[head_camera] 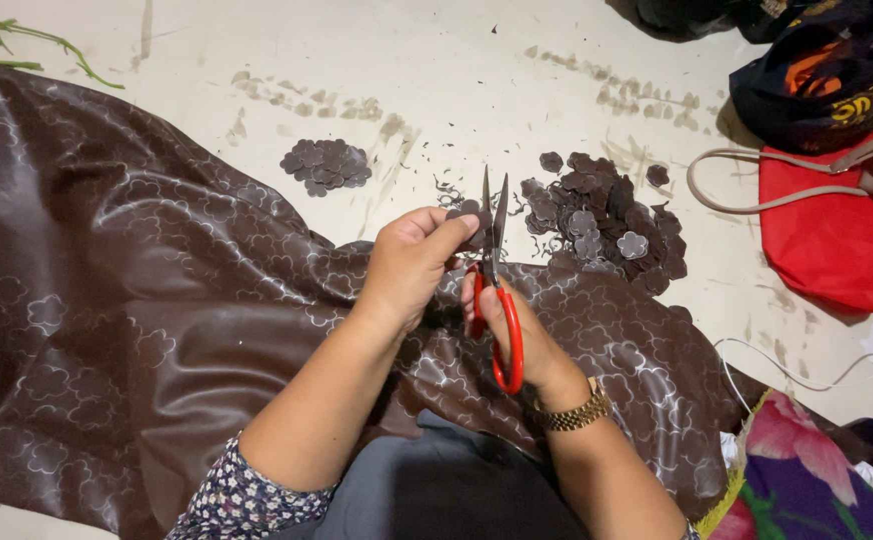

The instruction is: The person uses red-handled scissors to cut small flower-shaped pieces from a brown patterned fabric. They hold the fabric with one hand and cut with the other, placing the cut pieces into a growing pile on the floor.

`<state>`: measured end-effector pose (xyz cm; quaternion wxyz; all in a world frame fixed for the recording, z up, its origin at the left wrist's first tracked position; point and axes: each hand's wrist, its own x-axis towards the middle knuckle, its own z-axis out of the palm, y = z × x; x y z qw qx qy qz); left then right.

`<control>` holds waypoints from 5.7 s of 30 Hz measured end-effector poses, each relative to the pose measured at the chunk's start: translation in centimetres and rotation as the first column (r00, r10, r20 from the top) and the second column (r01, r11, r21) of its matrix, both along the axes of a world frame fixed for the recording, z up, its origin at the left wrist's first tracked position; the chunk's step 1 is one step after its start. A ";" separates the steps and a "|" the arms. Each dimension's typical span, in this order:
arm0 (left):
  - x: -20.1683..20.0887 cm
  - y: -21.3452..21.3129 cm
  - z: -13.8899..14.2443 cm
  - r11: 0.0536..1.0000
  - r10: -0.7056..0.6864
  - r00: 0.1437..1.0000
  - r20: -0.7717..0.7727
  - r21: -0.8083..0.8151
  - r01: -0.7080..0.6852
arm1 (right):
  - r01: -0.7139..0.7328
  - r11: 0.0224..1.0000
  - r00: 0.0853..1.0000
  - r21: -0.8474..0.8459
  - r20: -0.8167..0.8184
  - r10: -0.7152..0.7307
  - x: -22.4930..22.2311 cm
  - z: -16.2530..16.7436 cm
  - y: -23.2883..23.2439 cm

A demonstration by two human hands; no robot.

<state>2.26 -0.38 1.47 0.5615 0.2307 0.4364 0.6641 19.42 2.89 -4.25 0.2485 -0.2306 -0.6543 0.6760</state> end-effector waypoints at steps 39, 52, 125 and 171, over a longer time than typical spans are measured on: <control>0.7 0.5 -1.6 0.994 0.102 0.992 -0.079 0.038 -0.099 | 0.037 0.999 0.999 0.025 0.028 -0.038 -0.2 -0.7 0.2; 0.0 0.6 -2.1 0.991 0.123 0.988 -0.094 0.056 -0.118 | 0.057 0.986 0.990 0.159 0.122 -0.077 0.2 0.2 0.4; -2.9 0.0 -1.4 0.998 -0.040 0.985 -0.168 0.031 0.046 | -0.120 0.988 0.984 0.100 0.141 0.105 0.4 1.8 0.1; -3.3 0.4 -2.1 0.999 -0.022 0.995 -0.100 0.027 0.025 | -0.026 0.994 0.998 -0.111 0.045 0.031 0.9 -1.4 1.9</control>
